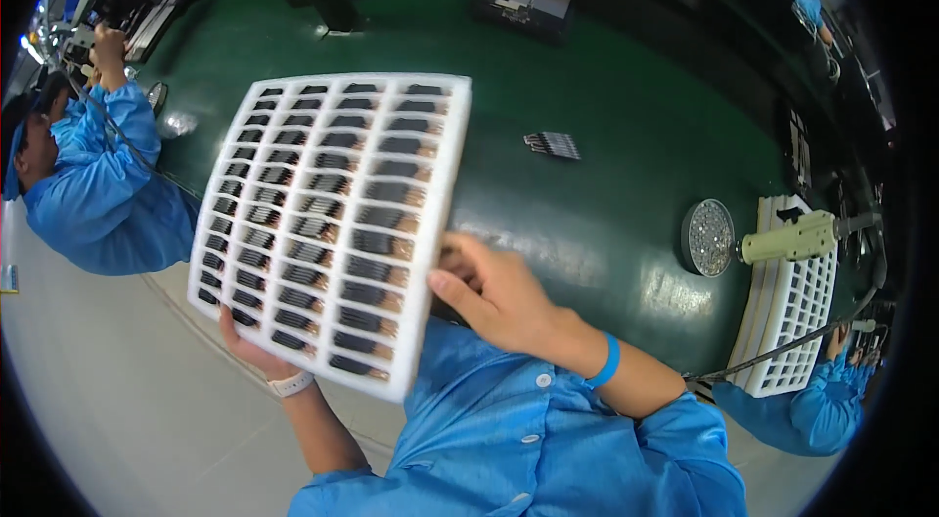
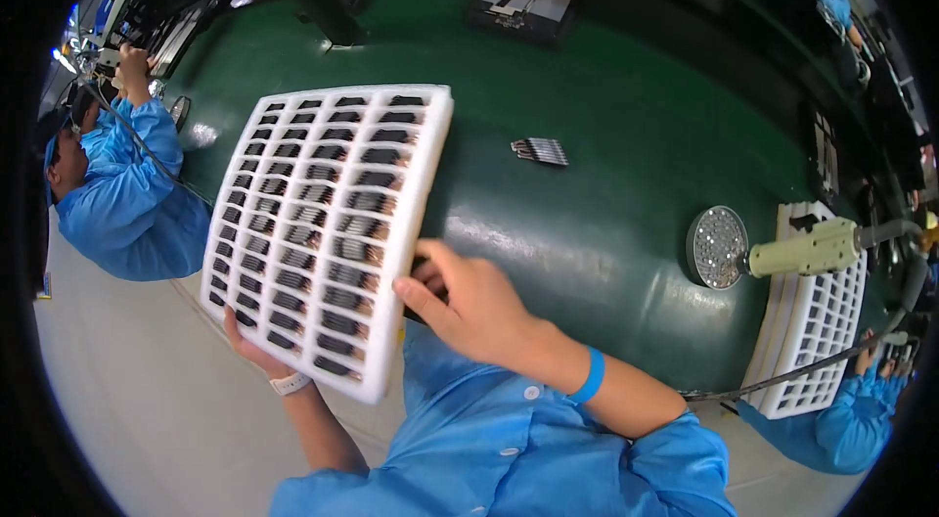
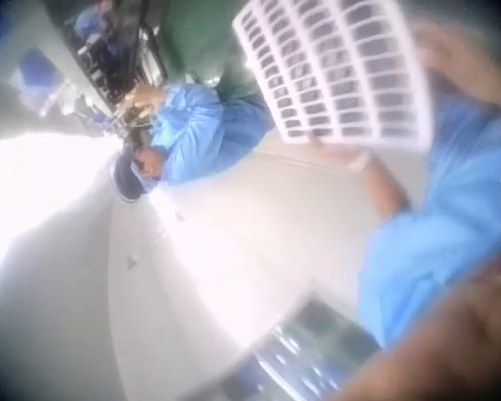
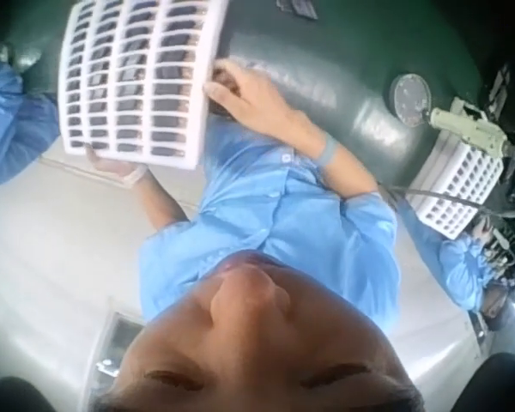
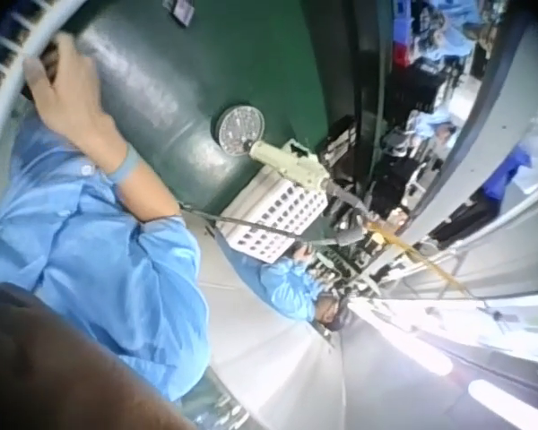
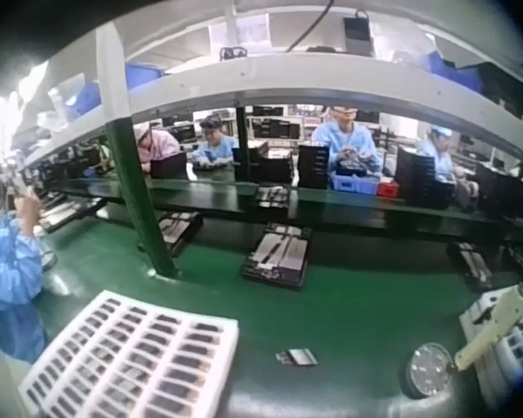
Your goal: The person fastens screws into tablet frames using an electric screwdriver on an assembly line.
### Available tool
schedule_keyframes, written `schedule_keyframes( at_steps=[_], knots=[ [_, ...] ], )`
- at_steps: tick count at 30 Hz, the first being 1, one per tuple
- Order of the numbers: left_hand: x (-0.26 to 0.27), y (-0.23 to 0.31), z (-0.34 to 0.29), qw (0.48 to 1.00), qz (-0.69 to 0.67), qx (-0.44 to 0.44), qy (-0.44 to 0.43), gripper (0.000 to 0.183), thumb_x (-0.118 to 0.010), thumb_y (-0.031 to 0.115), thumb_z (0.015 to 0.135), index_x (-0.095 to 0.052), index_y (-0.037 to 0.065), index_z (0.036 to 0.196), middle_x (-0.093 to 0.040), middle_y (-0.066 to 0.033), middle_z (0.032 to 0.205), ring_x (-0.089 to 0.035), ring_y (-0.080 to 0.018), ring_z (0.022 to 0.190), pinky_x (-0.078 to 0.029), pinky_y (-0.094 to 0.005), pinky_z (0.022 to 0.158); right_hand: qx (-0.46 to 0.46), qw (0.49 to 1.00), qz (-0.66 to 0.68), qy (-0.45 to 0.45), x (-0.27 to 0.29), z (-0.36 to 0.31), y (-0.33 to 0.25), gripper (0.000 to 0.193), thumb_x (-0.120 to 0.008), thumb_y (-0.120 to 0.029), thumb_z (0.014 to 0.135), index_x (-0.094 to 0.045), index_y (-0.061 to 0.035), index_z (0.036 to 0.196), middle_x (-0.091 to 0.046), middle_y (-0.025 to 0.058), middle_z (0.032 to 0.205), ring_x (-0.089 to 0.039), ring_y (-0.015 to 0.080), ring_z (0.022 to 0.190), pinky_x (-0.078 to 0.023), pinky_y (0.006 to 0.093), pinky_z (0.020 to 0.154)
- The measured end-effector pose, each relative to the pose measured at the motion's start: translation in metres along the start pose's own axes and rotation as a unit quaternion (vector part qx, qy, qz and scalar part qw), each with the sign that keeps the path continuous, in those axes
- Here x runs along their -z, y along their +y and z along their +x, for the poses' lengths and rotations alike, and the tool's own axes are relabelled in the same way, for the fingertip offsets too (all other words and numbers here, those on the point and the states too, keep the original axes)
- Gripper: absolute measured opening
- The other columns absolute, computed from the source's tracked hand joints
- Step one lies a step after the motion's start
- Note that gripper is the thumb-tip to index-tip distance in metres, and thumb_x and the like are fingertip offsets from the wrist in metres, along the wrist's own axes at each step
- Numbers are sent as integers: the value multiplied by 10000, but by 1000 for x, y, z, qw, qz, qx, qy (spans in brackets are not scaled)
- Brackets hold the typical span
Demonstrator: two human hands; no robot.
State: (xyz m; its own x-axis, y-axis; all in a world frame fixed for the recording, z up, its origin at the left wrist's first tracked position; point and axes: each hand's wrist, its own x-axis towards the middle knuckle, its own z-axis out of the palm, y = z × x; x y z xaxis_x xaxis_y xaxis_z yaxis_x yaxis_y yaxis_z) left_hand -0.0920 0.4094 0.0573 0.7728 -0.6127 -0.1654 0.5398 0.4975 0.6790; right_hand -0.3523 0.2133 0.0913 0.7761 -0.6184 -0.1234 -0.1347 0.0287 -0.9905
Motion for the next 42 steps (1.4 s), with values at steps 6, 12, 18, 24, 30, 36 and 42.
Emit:
schedule_keyframes(
  at_steps=[6, 12, 18, 24, 30, 36, 42],
  knots=[
    [36, 4, 16, 995, -42, -81, -38, 513, -515, 222, 946, -477, -1, 1406, -501, -188, 1449, -504, -366, 1308, -377, -561, 1123, 194, 809, -493, 256, 109, -11, 30, 448, -721, -209, 832, -620, -51, 1239, -571, 196, 1322, -496, 375, 1277, -408, 469, 1058],
    [28, 12, 25, 986, 1, -100, -136, 496, -488, 254, 980, -484, -21, 1393, -535, -189, 1415, -542, -365, 1268, -416, -550, 1090, 153, 817, -482, 276, 166, -80, 104, 293, -686, -96, 840, -686, -47, 1129, -620, 164, 1257, -555, 357, 1236, -465, 450, 1017],
    [32, 36, 35, 973, 48, -179, -137, 459, -479, 248, 1006, -504, 11, 1398, -523, -170, 1433, -497, -329, 1316, -346, -518, 1139, 142, 807, -479, 316, 192, -128, 129, 219, -623, -7, 855, -697, -29, 1060, -644, 164, 1199, -583, 359, 1199, -500, 427, 976],
    [-32, 18, -29, 858, 372, -253, -246, 560, -519, 267, 986, -412, -15, 1458, -433, -193, 1502, -479, -349, 1332, -368, -506, 1131, 120, 814, -446, 353, 211, -141, 132, 200, -616, -5, 860, -702, -17, 1040, -662, 160, 1167, -593, 353, 1185, -503, 420, 966],
    [-147, -162, -119, 394, 722, -217, -525, 706, -802, 302, 736, -557, 149, 1381, -423, -119, 1532, -336, -338, 1451, -250, -541, 1167, 103, 833, -406, 361, 218, -141, 133, 194, -625, -72, 892, -700, -20, 1064, -658, 162, 1190, -582, 352, 1202, -483, 417, 997],
    [-131, -176, -128, 415, 717, -188, -528, 691, -804, 401, 731, -593, 137, 1333, -444, -84, 1516, -328, -324, 1450, -234, -577, 1152, 100, 819, -443, 352, 211, -135, 133, 247, -613, -112, 902, -671, -14, 1122, -645, 170, 1221, -548, 373, 1237, -451, 435, 1034],
    [-134, -160, -106, 541, 659, -181, -491, 583, -800, 288, 780, -613, 64, 1285, -531, -171, 1409, -462, -383, 1339, -385, -487, 1079, 36, 779, -545, 309, 201, -128, 115, 335, -556, -89, 892, -624, -27, 1214, -545, 197, 1365, -411, 422, 1354, -296, 564, 1135]
  ],
)
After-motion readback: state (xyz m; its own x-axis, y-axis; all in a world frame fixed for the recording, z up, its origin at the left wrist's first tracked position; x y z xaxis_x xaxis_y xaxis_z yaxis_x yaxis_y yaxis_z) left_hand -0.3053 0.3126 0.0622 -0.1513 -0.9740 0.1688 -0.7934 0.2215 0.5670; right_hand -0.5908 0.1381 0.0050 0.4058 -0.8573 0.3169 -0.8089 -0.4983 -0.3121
